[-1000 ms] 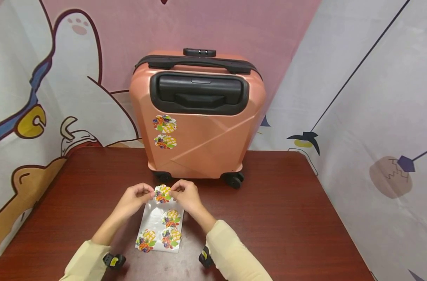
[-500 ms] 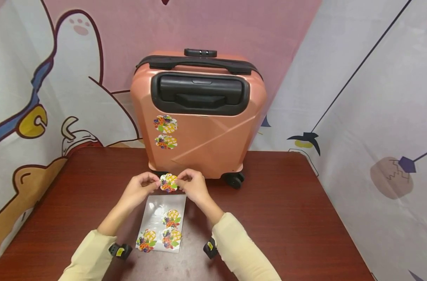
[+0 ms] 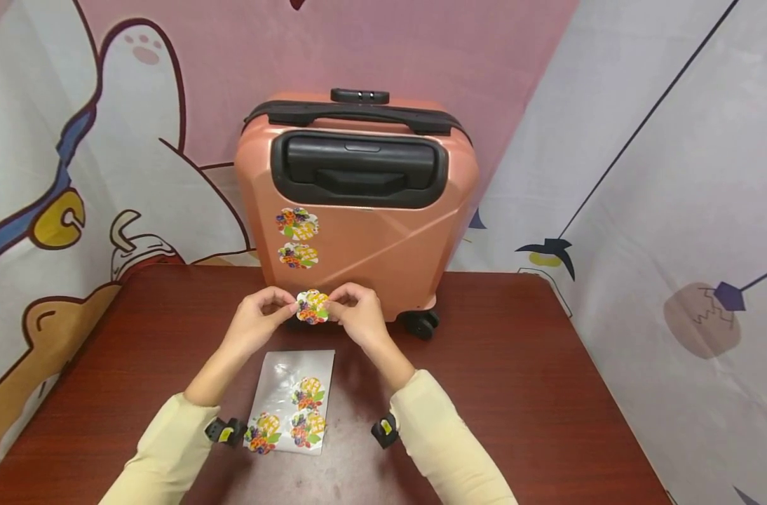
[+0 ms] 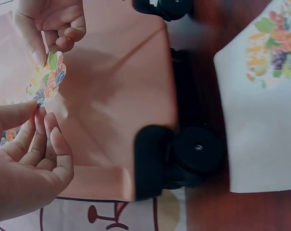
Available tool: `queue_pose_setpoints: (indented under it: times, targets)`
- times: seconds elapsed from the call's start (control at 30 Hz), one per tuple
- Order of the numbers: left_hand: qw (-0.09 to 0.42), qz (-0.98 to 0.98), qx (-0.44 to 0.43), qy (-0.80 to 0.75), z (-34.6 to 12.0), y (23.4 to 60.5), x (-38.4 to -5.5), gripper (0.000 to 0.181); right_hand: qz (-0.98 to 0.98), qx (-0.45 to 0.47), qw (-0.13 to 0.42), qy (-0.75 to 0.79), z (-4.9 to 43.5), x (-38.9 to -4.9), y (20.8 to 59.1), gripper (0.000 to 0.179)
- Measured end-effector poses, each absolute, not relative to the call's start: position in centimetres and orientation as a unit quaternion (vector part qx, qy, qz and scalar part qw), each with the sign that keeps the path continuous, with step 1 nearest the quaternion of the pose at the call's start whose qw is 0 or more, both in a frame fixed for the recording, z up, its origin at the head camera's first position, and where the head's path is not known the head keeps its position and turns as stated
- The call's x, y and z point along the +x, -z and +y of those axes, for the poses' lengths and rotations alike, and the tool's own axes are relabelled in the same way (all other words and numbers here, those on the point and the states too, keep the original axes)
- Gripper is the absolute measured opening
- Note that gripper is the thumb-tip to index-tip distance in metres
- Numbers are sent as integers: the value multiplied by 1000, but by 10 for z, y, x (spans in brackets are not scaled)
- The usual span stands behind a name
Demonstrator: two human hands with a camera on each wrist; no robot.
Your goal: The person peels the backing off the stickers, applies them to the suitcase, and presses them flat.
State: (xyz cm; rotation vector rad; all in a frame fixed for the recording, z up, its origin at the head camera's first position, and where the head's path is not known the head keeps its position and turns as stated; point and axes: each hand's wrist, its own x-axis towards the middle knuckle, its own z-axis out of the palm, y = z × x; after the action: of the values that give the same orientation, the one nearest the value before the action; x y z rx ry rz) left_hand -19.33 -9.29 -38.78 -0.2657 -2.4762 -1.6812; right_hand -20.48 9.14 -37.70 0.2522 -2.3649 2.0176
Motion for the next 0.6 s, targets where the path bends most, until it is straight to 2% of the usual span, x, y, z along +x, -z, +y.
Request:
queue_pose_setpoints:
  times: [0.17, 0.43, 0.6]
  targets:
    - [87, -823, -112, 550, -87, 377, -197, 6, -749, 63, 14, -659, 97, -207, 367, 8]
    - [111, -814, -114, 559, -77, 360, -200, 6, -741, 58, 27, -669, 105, -209, 350, 11]
    - [131, -805, -129, 564, -72, 351, -202, 5, -744, 77, 51, -662, 109, -210, 340, 7]
